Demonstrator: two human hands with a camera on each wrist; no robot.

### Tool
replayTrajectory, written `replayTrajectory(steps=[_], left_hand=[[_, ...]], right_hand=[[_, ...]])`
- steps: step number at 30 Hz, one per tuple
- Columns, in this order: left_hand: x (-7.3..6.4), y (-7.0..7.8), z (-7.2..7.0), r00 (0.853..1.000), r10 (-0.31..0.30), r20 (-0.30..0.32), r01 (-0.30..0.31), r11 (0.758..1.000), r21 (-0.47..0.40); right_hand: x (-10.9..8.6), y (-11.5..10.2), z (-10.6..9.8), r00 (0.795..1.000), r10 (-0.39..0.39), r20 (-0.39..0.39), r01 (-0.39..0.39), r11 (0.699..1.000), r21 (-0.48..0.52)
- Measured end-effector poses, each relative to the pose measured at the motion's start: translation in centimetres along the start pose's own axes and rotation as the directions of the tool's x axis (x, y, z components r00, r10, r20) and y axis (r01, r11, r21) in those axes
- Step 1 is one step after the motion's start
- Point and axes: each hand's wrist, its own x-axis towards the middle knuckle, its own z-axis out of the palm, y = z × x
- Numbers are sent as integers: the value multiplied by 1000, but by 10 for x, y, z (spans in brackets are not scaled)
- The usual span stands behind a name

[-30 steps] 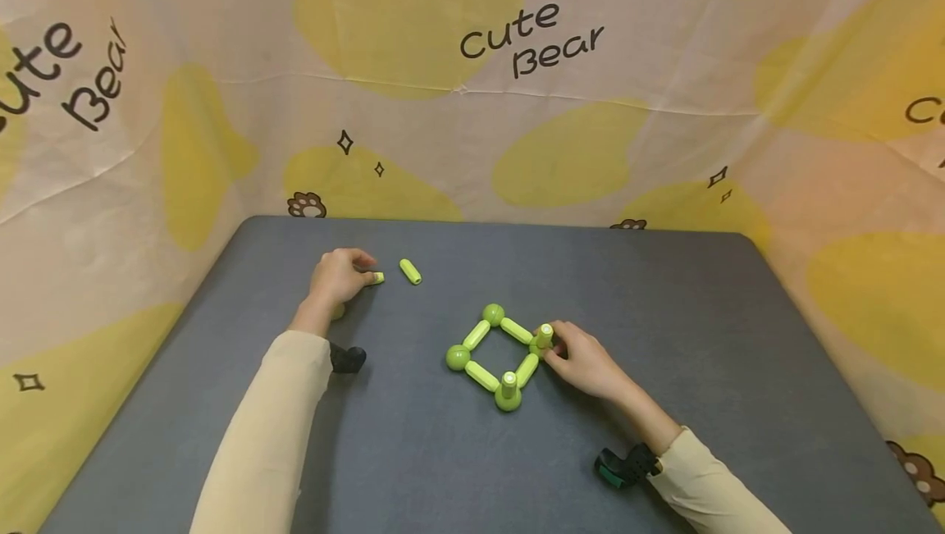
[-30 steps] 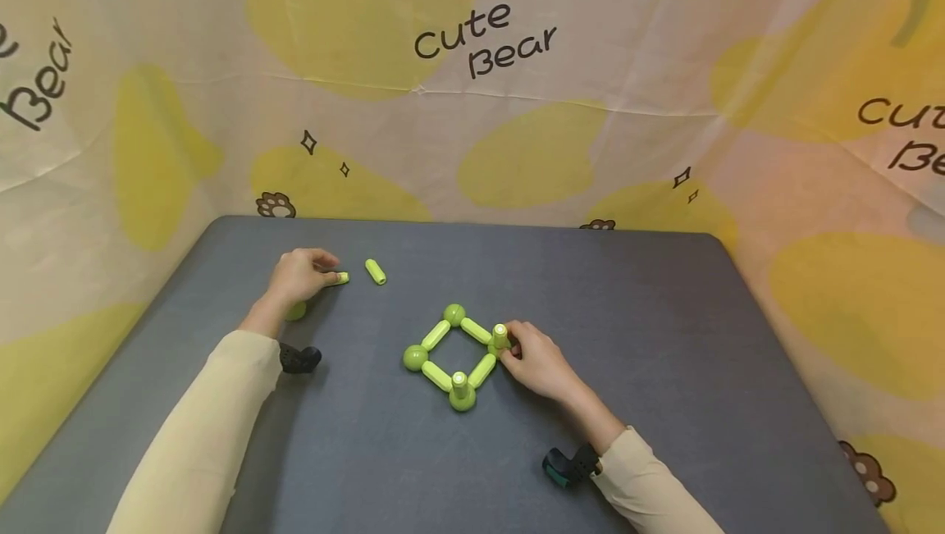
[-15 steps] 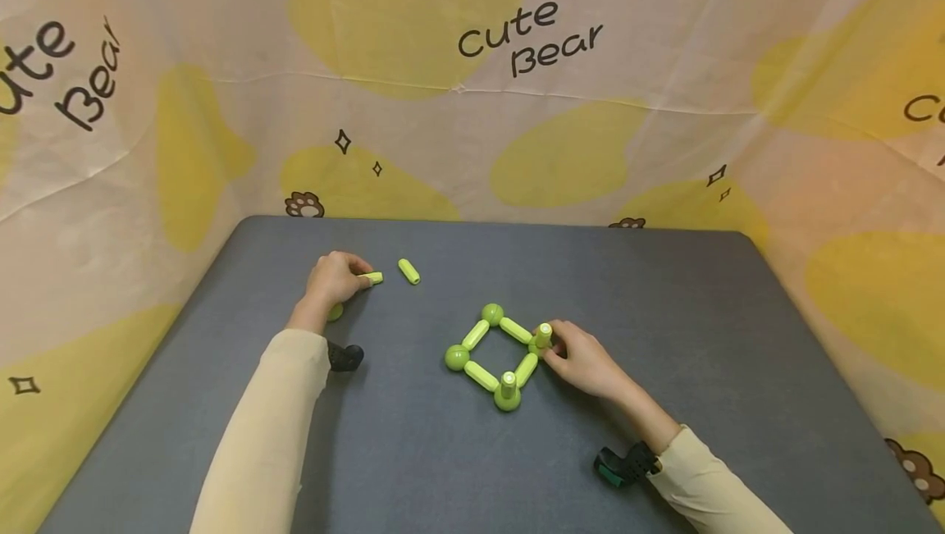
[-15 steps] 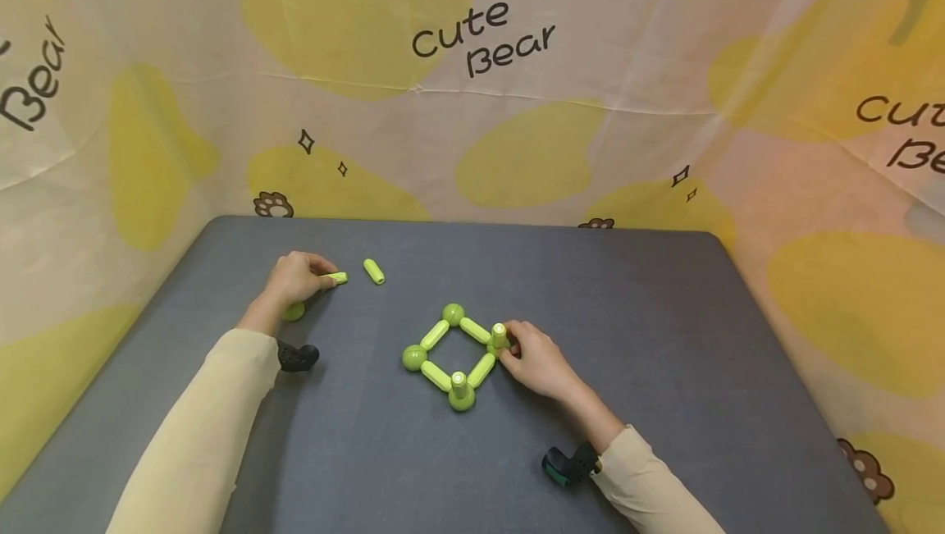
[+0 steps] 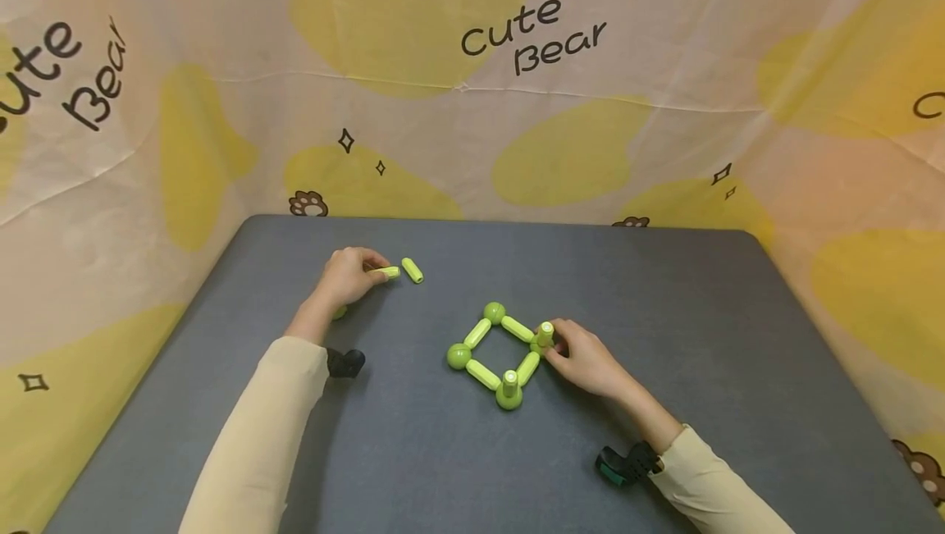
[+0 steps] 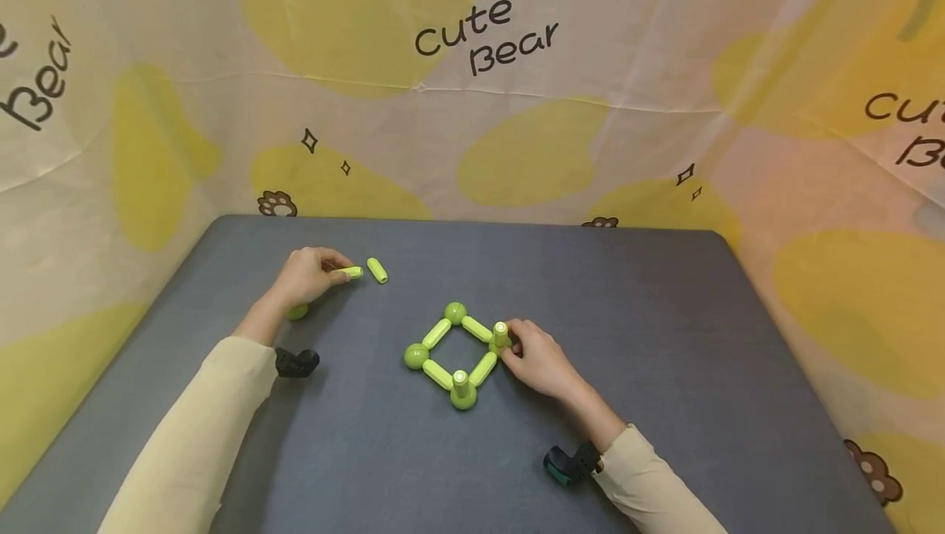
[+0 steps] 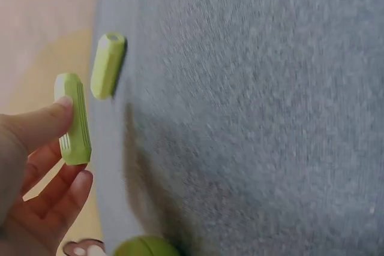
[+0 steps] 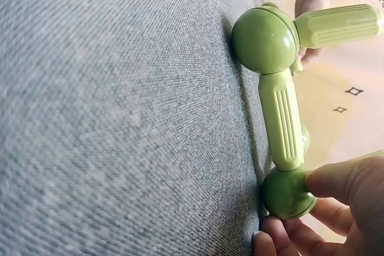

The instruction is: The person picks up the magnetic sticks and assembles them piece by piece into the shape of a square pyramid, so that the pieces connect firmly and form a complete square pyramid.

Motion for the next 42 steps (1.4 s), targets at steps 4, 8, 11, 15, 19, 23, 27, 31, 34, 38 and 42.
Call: replayTrajectory(steps=[4,8,11,15,19,23,27,31,34,38,42], left_hand=[[-5,10,1,999,49,-13,-49,998,-36],[-12,20,6,993,116,-37,-118,992,-50],[-18,27,13,985,168,-48,-171,983,-67],[-27,36,23,972,227,-65,-232,968,-98],[-35,45,31,960,269,-77,-277,953,-120],[-44,52,38,951,304,-63,-310,940,-143],[-52,56,44,939,338,-61,-344,926,-157],[-59,61,48,931,358,-71,-365,911,-194],[-64,62,52,935,351,-55,-353,905,-237],[-68,61,56,947,320,-26,-313,903,-295],[-73,60,59,951,310,-2,-293,894,-338]], right_hand=[[0,0,1,1000,-1,1,1,1000,-3],[0,-1,1,1000,-4,-1,4,1000,-2],[0,-1,1,1000,-7,-1,7,1000,3],[0,-2,1,1000,-7,2,7,1000,7],[0,-2,1,1000,-10,-2,10,1000,6],[0,-1,2,1000,-13,-7,13,1000,3],[0,-1,2,1000,-14,-5,14,1000,-1],[1,-1,3,1000,-19,-8,19,1000,-1],[1,-1,3,1000,-23,-9,23,1000,0],[1,0,3,1000,-24,-9,24,1000,-1],[2,-1,3,1000,-24,-10,24,1000,-1]])
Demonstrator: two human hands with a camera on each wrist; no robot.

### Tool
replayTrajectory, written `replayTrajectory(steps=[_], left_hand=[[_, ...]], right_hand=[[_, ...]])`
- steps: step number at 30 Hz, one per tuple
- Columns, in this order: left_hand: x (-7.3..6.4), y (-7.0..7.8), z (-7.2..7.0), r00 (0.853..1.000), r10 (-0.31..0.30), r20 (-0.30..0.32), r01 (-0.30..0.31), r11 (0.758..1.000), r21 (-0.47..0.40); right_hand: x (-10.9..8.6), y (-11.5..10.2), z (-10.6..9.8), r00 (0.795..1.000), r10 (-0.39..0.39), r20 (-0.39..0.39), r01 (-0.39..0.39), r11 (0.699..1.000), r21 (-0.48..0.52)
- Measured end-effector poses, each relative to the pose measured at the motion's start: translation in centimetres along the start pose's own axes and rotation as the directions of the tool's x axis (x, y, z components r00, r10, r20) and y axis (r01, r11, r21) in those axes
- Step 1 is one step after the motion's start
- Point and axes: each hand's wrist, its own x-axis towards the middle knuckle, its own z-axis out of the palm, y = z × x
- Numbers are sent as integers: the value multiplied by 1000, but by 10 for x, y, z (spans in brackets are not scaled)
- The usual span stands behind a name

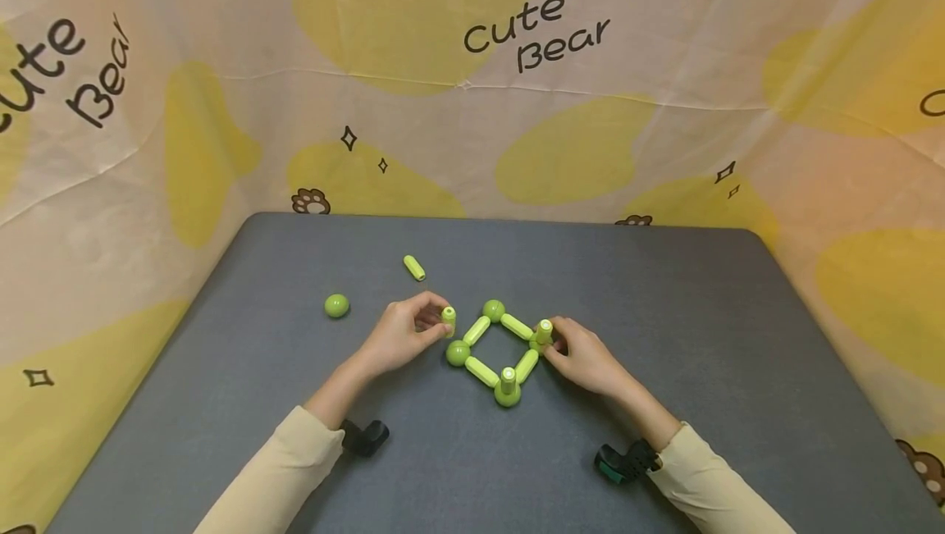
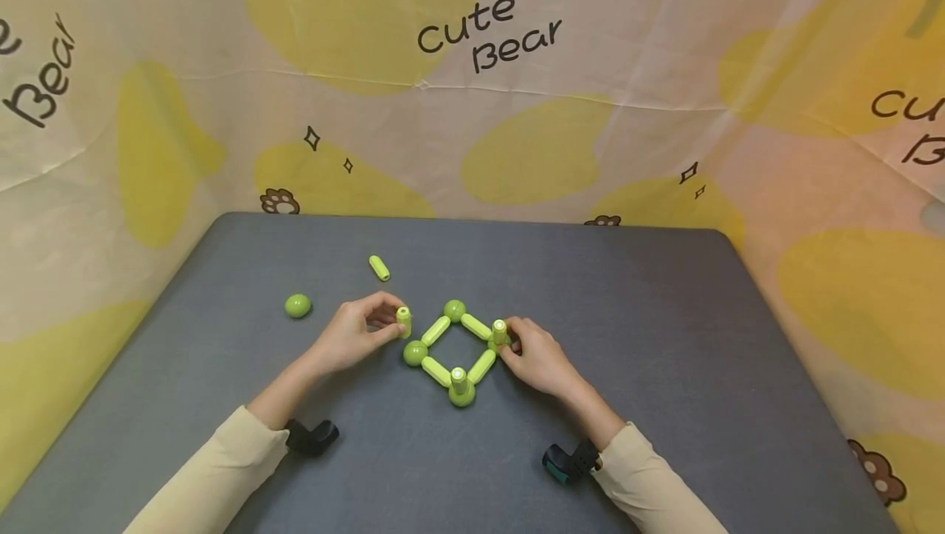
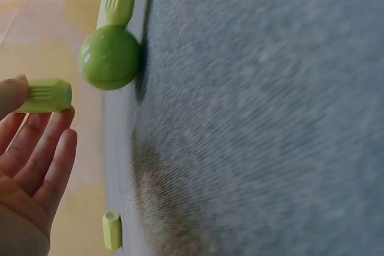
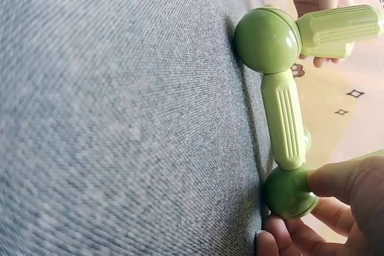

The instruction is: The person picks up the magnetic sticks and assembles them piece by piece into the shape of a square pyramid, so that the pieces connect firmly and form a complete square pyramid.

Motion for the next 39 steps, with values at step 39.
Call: replayTrajectory(steps=[39], left_hand=[[-9,-7,13,977,141,159,-151,987,53]], right_hand=[[3,1,2,1000,25,-1,-25,1000,16]])
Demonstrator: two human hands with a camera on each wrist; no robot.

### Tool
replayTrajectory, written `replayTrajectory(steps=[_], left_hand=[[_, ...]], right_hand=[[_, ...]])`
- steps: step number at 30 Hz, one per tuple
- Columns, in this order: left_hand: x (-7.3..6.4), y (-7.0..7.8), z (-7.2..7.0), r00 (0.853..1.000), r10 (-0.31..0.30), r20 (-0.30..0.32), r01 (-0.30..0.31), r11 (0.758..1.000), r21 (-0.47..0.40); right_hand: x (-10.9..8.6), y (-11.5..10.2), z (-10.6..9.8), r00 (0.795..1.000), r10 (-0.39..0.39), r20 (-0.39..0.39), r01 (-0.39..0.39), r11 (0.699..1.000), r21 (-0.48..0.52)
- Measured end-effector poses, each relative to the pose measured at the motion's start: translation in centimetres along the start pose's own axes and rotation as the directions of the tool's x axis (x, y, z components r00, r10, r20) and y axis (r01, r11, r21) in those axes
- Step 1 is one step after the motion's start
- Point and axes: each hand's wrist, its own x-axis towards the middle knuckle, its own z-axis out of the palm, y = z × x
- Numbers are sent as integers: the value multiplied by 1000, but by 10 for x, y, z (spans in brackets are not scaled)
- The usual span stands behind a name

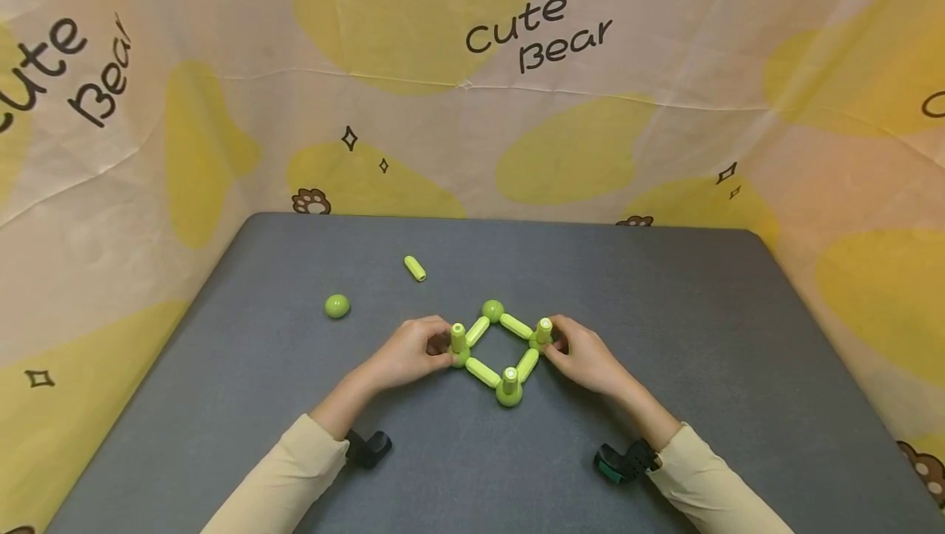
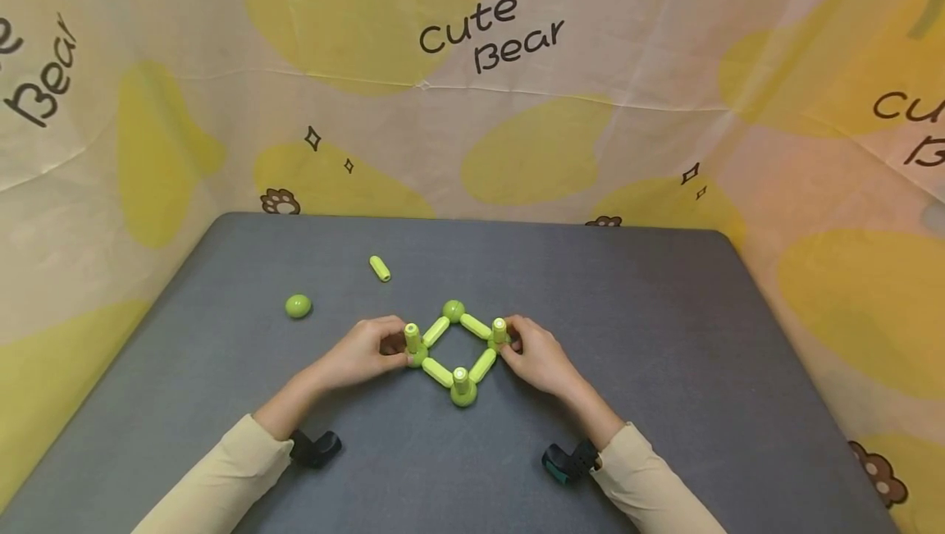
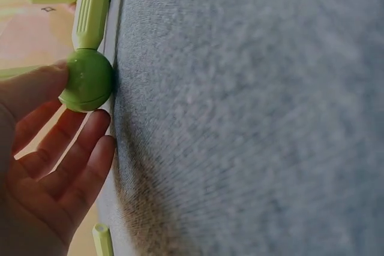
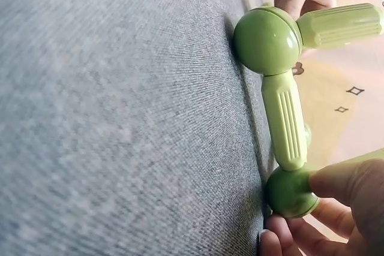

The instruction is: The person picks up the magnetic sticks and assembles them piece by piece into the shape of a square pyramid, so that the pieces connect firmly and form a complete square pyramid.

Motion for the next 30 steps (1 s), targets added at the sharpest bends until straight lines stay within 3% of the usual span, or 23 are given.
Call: replayTrajectory(steps=[10,18,30], left_hand=[[-5,4,3,998,-44,39,44,999,18],[-7,12,3,998,-23,52,20,999,41],[-5,24,15,994,-2,111,-6,998,67]], right_hand=[[15,5,2,999,43,11,-43,999,34],[27,6,2,997,70,18,-70,997,39],[38,7,1,996,89,25,-90,995,41]])
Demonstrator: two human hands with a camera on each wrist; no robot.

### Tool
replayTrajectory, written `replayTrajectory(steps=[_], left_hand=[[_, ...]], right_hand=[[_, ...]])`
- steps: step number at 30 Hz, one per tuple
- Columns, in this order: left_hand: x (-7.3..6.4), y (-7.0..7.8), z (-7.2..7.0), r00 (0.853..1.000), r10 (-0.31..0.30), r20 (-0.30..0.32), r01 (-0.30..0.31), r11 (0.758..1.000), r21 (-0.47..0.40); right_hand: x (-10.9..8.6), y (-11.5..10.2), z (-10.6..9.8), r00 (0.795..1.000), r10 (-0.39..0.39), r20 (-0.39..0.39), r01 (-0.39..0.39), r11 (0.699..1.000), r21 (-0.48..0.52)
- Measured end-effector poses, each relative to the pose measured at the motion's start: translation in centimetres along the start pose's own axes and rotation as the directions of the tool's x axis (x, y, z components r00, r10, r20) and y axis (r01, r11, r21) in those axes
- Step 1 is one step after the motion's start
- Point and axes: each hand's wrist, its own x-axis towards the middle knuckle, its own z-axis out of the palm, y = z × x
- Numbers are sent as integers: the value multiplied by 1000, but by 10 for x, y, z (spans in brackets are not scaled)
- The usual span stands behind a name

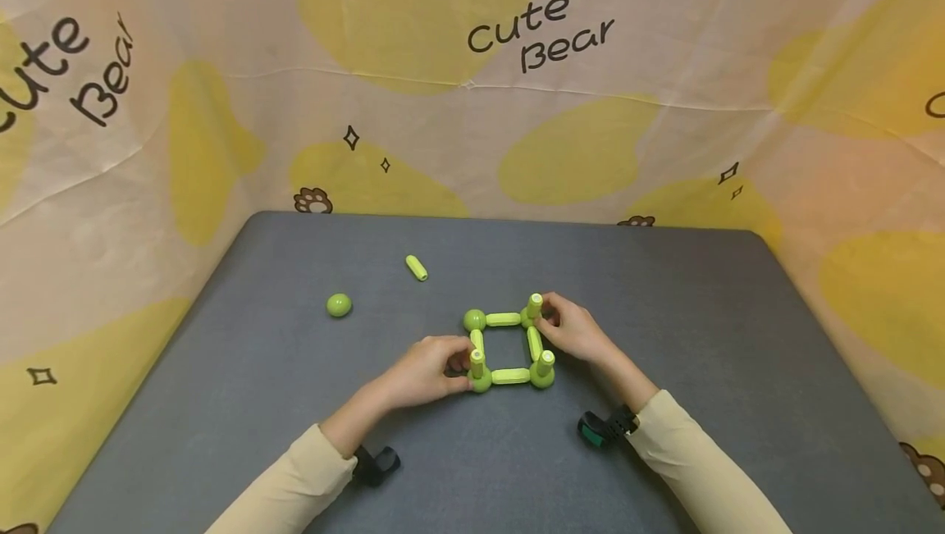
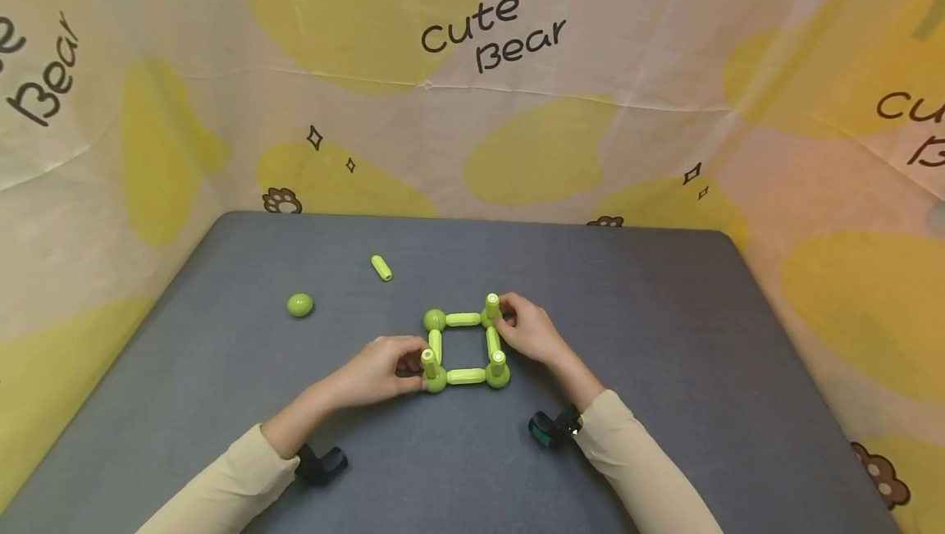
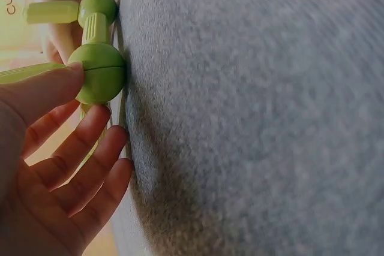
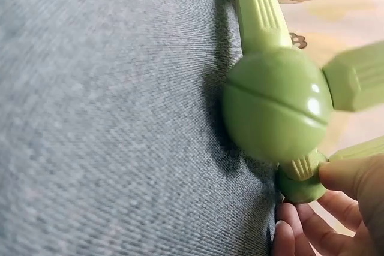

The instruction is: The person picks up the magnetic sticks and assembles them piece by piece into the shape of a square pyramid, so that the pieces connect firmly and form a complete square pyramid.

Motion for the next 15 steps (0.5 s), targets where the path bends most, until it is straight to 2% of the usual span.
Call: replayTrajectory(steps=[5,10,15], left_hand=[[1,1,1,1000,5,8,-5,1000,-17],[1,-2,-5,1000,-11,16,12,999,-43],[7,-8,-13,995,-67,-69,64,997,-46]], right_hand=[[1,1,0,1000,1,-7,-1,1000,2],[-7,2,-1,1000,15,-13,-14,999,36],[-23,5,-7,1000,-24,-5,24,999,41]])
